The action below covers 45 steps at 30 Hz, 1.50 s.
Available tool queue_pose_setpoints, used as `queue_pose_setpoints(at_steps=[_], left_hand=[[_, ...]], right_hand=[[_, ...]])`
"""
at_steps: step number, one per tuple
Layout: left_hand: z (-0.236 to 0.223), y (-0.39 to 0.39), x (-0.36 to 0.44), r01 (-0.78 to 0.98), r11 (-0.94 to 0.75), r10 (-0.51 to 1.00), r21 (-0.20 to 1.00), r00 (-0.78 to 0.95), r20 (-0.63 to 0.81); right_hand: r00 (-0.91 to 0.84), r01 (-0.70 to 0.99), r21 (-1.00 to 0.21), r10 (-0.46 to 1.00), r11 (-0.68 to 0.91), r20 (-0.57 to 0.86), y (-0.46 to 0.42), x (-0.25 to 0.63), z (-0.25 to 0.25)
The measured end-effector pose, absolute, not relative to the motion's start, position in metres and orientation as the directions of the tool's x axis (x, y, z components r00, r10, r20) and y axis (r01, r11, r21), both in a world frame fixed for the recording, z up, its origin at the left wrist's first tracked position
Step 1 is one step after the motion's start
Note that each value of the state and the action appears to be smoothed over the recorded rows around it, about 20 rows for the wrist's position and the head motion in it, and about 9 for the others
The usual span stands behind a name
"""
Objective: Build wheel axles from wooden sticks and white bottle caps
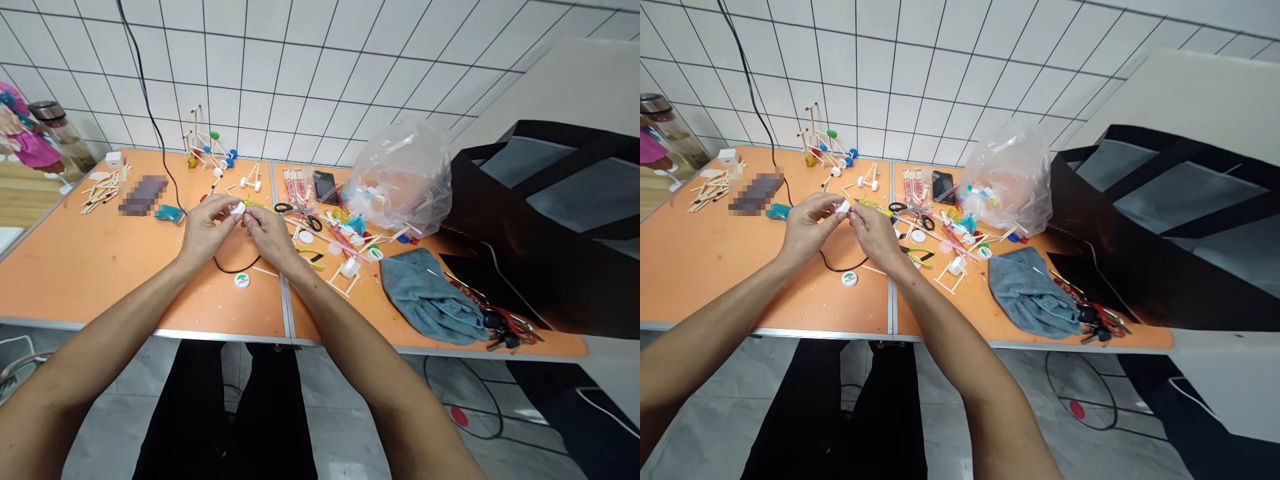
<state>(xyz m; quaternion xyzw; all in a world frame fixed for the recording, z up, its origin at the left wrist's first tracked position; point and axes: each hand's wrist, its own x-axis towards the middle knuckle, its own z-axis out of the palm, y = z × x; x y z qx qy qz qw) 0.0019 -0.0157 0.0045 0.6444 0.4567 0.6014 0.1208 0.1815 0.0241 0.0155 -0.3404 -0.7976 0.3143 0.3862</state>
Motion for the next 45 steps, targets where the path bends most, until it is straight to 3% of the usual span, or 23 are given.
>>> queue_pose_setpoints(at_steps=[19, 37, 41, 45], left_hand=[[0.001, -0.016, 0.007, 0.264, -0.449, 0.822, 0.854, -0.252, 0.510], [0.005, -0.013, 0.012, 0.355, -0.430, 0.822, 0.830, -0.226, 0.522], [0.007, -0.014, 0.008, 0.391, -0.434, 0.807, 0.811, -0.231, 0.543], [0.015, -0.016, -0.001, 0.432, -0.432, 0.802, 0.792, -0.218, 0.556]], right_hand=[[-0.428, 0.347, -0.758, 0.812, 0.553, 0.397, 0.016, 0.182, 0.019], [-0.403, 0.308, -0.833, 0.856, 0.461, 0.325, 0.020, 0.181, 0.018], [-0.343, 0.248, -0.901, 0.902, 0.357, 0.263, 0.025, 0.185, 0.019], [-0.246, 0.081, -0.979, 0.956, 0.185, 0.160, 0.033, 0.194, 0.023]])
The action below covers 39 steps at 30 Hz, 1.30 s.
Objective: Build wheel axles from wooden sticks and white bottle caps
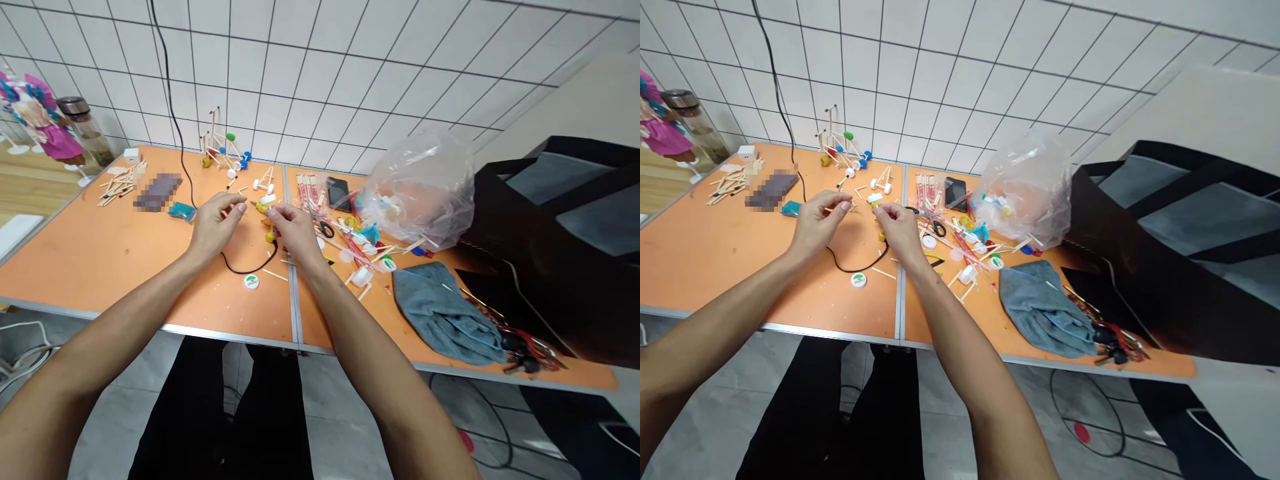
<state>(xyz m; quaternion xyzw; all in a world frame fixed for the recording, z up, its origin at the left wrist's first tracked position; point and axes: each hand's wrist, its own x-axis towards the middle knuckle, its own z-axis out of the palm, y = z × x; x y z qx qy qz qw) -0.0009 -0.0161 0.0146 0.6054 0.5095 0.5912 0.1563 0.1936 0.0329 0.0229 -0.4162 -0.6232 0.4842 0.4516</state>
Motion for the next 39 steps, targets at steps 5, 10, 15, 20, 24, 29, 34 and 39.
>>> queue_pose_setpoints(at_steps=[5, 10, 15, 20, 24, 29, 34, 39], left_hand=[[0.038, -0.028, -0.010, 0.458, -0.389, 0.919, 0.799, 0.128, 0.374], [0.054, -0.047, -0.004, 0.548, -0.400, 0.849, 0.734, 0.523, 0.073], [0.052, -0.057, 0.010, 0.674, -0.429, 0.754, 0.601, 0.634, -0.172], [0.042, -0.057, 0.017, 0.674, -0.466, 0.741, 0.574, 0.652, -0.164], [0.036, -0.052, 0.016, 0.581, -0.470, 0.767, 0.664, 0.641, -0.018], [0.035, -0.042, 0.010, 0.213, -0.063, 0.923, 0.975, 0.385, -0.024], [0.033, -0.029, 0.003, -0.270, 0.190, 0.964, 0.944, 0.232, -0.128], [0.028, -0.025, 0.006, -0.306, 0.243, 0.966, 0.920, 0.158, -0.202]], right_hand=[[-0.189, -0.165, -0.985, 0.982, -0.051, -0.019, 0.039, 0.201, 0.028], [-0.193, -0.308, -0.936, 0.974, -0.172, -0.116, 0.041, 0.201, 0.034], [-0.253, -0.370, -0.898, 0.956, -0.238, -0.150, 0.038, 0.202, 0.040], [-0.282, -0.369, -0.899, 0.950, -0.234, -0.132, 0.034, 0.200, 0.043], [-0.285, -0.392, -0.879, 0.944, -0.272, -0.165, 0.032, 0.199, 0.045], [-0.303, -0.390, -0.878, 0.939, -0.278, -0.162, 0.027, 0.196, 0.047], [-0.307, -0.399, -0.886, 0.945, -0.238, -0.115, 0.025, 0.191, 0.042], [-0.281, -0.342, -0.930, 0.959, -0.138, -0.039, 0.025, 0.186, 0.031]])
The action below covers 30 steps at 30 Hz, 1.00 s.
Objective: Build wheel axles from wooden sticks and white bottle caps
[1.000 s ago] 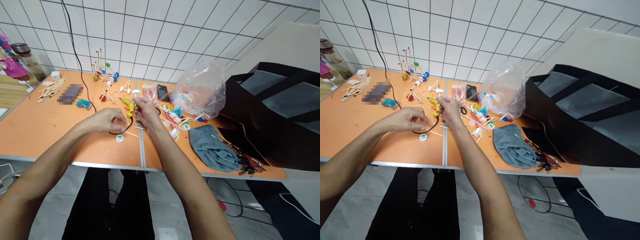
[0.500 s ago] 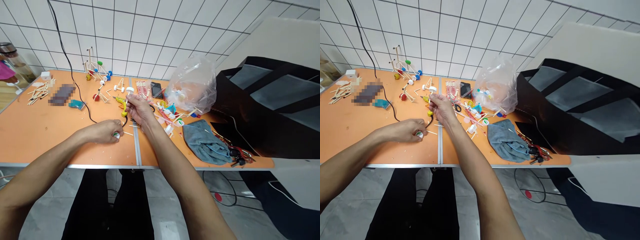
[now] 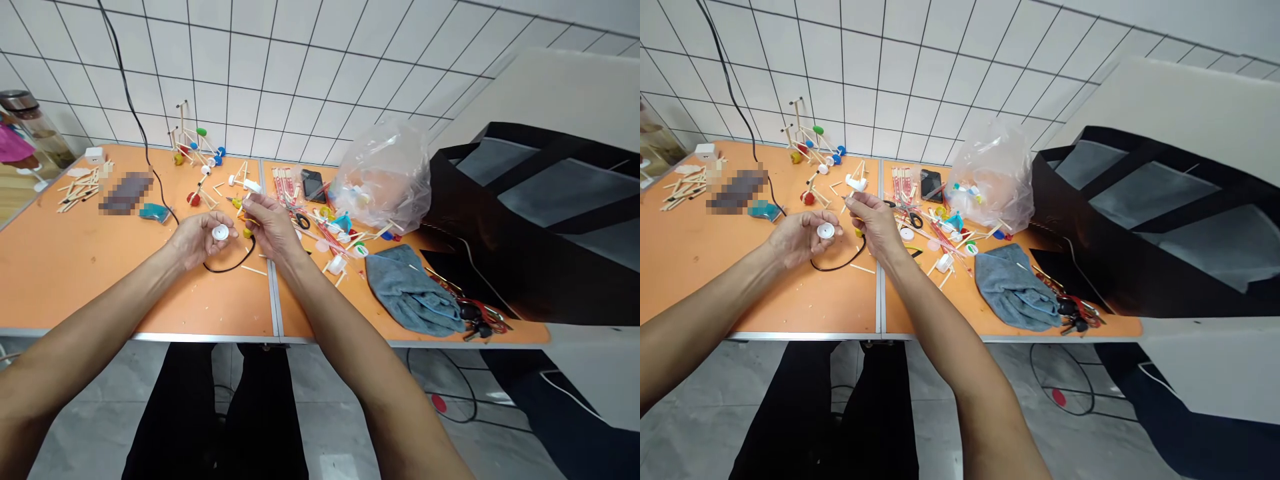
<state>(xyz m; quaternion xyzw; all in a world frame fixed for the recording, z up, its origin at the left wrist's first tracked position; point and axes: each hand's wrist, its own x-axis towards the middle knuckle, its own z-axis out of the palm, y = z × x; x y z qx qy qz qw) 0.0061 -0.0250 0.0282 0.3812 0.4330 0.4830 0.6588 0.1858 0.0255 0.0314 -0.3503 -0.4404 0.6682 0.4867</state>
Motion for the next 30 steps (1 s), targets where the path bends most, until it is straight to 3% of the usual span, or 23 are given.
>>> queue_pose_setpoints(at_steps=[6, 15, 18, 21, 23, 26, 30], left_hand=[[0.036, -0.032, 0.021, -0.263, 0.203, 0.979, 0.943, 0.032, -0.202], [0.036, -0.026, 0.015, -0.163, 0.110, 0.993, 0.980, -0.028, -0.116], [0.042, -0.026, 0.010, -0.111, 0.141, 0.989, 0.984, -0.037, -0.145], [0.051, -0.029, 0.009, -0.035, 0.201, 0.979, 0.979, -0.016, -0.202], [0.056, -0.032, 0.010, -0.002, 0.221, 0.975, 0.975, -0.004, -0.221], [0.061, -0.034, 0.013, 0.006, 0.242, 0.970, 0.970, 0.003, -0.242], [0.059, -0.034, 0.014, -0.019, 0.265, 0.964, 0.964, -0.005, -0.265]], right_hand=[[-0.282, -0.246, -0.969, 0.958, -0.017, 0.055, 0.020, 0.178, 0.024], [-0.336, -0.142, -0.989, 0.942, -0.033, 0.016, 0.023, 0.182, 0.018], [-0.300, 0.036, -0.981, 0.939, 0.190, 0.171, 0.034, 0.193, 0.019], [-0.369, 0.270, -0.736, 0.773, 0.621, 0.516, 0.041, 0.202, 0.020], [-0.481, 0.349, -0.522, 0.627, 0.778, 0.613, 0.042, 0.206, 0.021], [-0.596, 0.423, -0.355, 0.551, 0.834, 0.584, 0.039, 0.206, 0.020], [-0.651, 0.486, -0.325, 0.585, 0.811, 0.484, 0.034, 0.205, 0.024]])
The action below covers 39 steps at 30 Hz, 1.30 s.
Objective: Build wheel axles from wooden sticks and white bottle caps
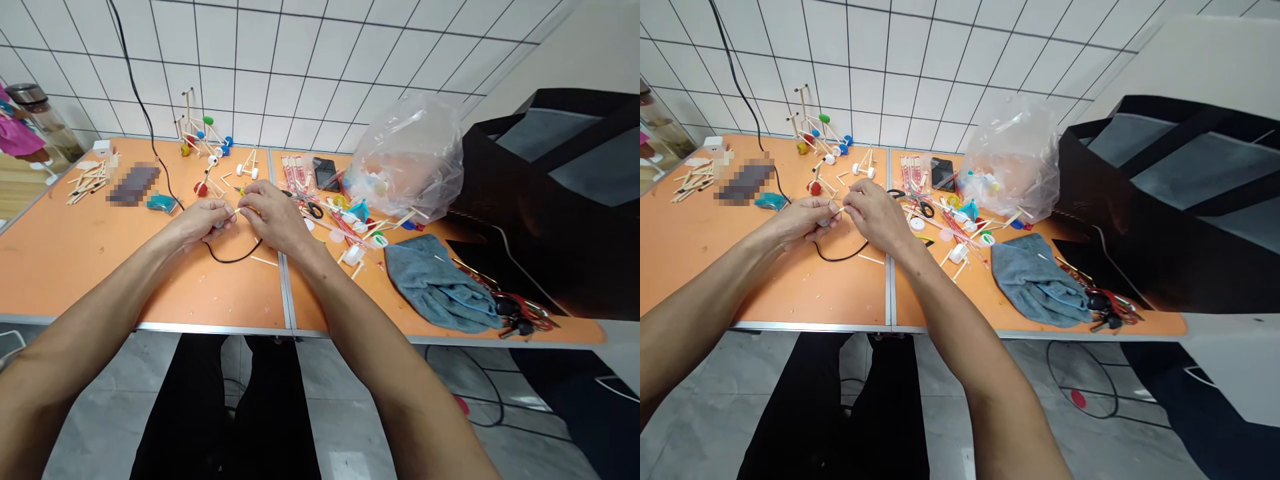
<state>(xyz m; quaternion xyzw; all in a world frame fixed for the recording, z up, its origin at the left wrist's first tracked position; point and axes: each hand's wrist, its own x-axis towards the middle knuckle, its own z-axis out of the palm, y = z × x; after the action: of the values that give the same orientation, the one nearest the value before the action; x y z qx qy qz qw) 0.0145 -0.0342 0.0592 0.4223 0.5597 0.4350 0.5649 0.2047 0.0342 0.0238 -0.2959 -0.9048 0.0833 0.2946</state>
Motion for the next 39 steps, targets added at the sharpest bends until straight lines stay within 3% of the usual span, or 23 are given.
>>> queue_pose_setpoints(at_steps=[7, 11, 19, 33, 39], left_hand=[[0.060, -0.027, 0.011, -0.315, 0.215, 0.947, 0.925, -0.162, -0.276], [0.059, -0.025, 0.007, -0.418, 0.225, 0.948, 0.880, -0.116, -0.297], [0.047, -0.022, 0.006, -0.469, 0.146, 0.951, 0.871, -0.177, -0.255], [0.052, -0.023, 0.013, -0.594, 0.165, 0.907, 0.788, -0.223, -0.358], [0.046, -0.023, 0.015, -0.576, 0.145, 0.929, 0.805, -0.201, -0.311]], right_hand=[[-0.548, 0.618, -0.345, 0.701, 0.707, 0.457, 0.026, 0.202, 0.032], [-0.523, 0.657, -0.339, 0.731, 0.673, 0.438, 0.020, 0.196, 0.032], [-0.520, 0.651, -0.339, 0.724, 0.679, 0.453, 0.014, 0.191, 0.031], [-0.506, 0.669, -0.335, 0.737, 0.663, 0.448, 0.007, 0.186, 0.033], [-0.518, 0.695, -0.290, 0.738, 0.658, 0.433, 0.002, 0.184, 0.035]])
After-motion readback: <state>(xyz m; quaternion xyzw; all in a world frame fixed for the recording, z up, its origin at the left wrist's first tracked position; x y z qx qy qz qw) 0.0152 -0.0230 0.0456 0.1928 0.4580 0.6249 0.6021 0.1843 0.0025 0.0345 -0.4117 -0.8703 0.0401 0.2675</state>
